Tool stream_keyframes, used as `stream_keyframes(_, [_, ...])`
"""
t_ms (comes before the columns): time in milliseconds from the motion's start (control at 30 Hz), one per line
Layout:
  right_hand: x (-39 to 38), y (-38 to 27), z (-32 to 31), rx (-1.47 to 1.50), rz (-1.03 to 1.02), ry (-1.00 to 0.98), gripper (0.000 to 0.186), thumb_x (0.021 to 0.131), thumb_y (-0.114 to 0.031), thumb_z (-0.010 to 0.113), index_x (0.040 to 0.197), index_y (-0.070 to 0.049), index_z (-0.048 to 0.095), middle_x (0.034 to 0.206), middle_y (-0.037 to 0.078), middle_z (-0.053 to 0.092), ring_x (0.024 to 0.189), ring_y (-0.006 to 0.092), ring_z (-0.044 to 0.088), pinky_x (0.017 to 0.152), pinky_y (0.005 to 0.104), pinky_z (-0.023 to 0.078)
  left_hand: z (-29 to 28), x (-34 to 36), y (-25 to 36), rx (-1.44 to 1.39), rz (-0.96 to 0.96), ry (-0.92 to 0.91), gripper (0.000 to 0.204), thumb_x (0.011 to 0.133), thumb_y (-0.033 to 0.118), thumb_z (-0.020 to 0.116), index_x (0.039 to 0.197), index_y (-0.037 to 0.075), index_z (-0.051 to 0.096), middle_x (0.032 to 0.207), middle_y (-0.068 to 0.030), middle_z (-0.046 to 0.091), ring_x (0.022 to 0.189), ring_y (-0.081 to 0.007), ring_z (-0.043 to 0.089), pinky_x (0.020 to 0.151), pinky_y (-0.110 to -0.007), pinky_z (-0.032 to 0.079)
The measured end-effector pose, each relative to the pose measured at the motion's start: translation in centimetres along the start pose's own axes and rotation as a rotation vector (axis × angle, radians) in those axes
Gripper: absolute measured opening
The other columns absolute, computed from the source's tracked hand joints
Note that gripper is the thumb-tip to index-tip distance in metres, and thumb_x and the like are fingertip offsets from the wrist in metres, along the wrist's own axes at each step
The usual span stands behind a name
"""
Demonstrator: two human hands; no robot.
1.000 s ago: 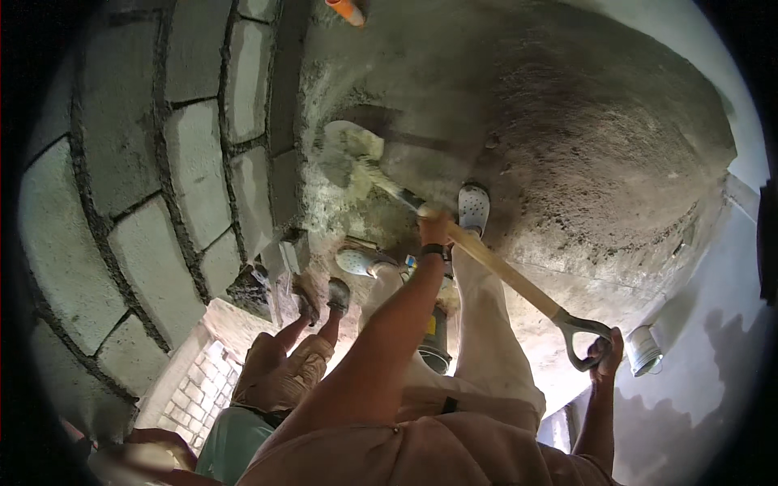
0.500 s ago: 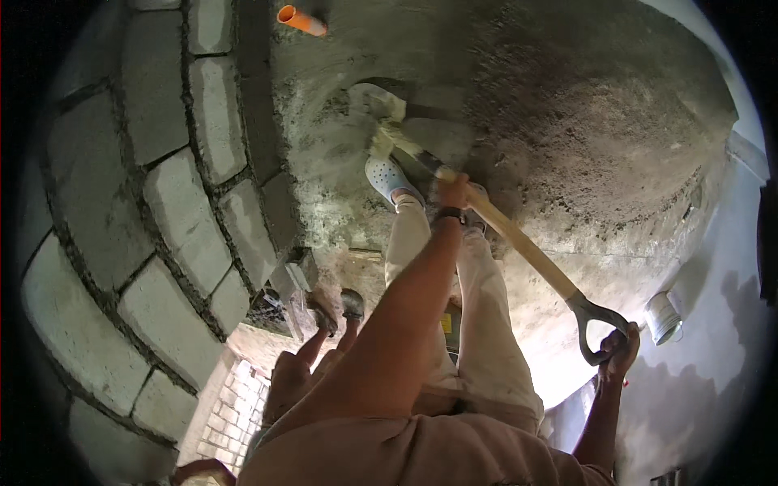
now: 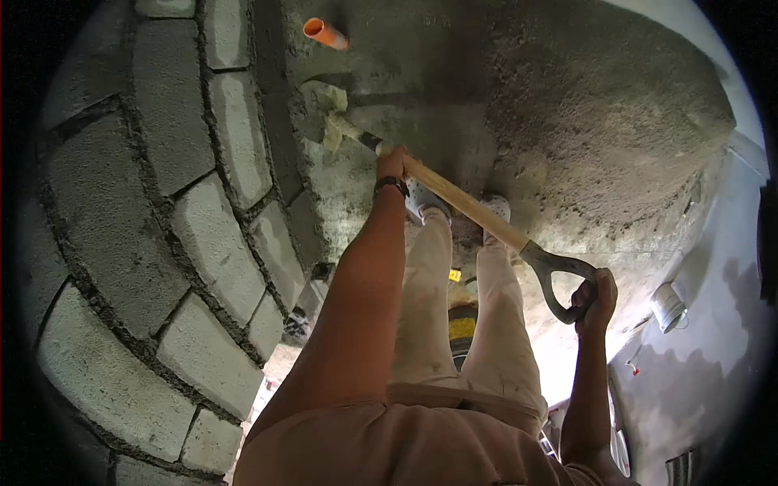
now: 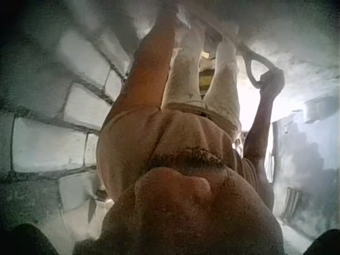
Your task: The person is mixing mortar and applying it to a wall or floor using a shovel and trowel.
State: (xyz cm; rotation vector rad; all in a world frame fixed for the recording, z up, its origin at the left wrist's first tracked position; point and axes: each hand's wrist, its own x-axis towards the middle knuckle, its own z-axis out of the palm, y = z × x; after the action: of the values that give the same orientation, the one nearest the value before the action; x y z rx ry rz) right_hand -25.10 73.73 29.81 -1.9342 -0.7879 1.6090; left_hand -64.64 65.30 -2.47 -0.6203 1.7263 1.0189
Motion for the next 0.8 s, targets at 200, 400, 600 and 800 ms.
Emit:
stream_keyframes(200, [-1.7,-3.4,-3.9,0.016,0.013,-0.066,0.029,0.096,-0.033,0.055,0.078,-0.013,0.045,0.051,-0.003,0.036,0.037,0.0088,0.036,0.035,0.0254,0.031,-3.5,-5.0,-1.1,0.077,0.131,0.057,0.027,0.091,0.027,0.063,0.091,0.001,0.061,0.08,-0.0129,0.064,0.063,-0.0242,0.062,0.055,-0.04,0.048])
stream_keyframes(400, [-11.0,-11.0,-22.7,0.025,0.127,0.019,0.031,0.092,-0.042,0.059,0.08,-0.015,0.049,0.049,-0.003,0.04,0.034,0.0122,0.039,0.034,0.0275,0.035,0.0,-28.0,-4.7,0.08,-0.152,-0.175,0.037,0.089,0.031,0.07,0.101,-0.003,0.061,0.108,-0.0213,0.06,0.082,-0.0341,0.065,0.071,-0.044,0.059])
stream_keyframes(600, [-11.3,-20.3,-30.9,-0.075,0.049,-0.071,0.038,0.087,-0.046,0.062,0.067,-0.018,0.049,0.05,-0.004,0.044,0.035,0.0113,0.041,0.035,0.0283,0.034,0.4,-38.9,-10.6,-0.175,-0.16,-0.158,0.054,0.082,0.027,0.078,0.112,-0.01,0.054,0.115,-0.0274,0.056,0.096,-0.0406,0.064,0.079,-0.051,0.06])
stream_keyframes(800, [-6.2,-26.3,-36.0,-0.28,-0.025,-0.164,0.04,0.086,-0.048,0.062,0.066,-0.019,0.045,0.051,-0.007,0.036,0.039,0.0091,0.034,0.037,0.0262,0.028,5.3,-45.3,-16.4,0.031,-0.037,-0.018,0.044,0.084,0.031,0.076,0.095,-0.01,0.064,0.084,-0.0195,0.066,0.075,-0.0311,0.069,0.07,-0.043,0.063])
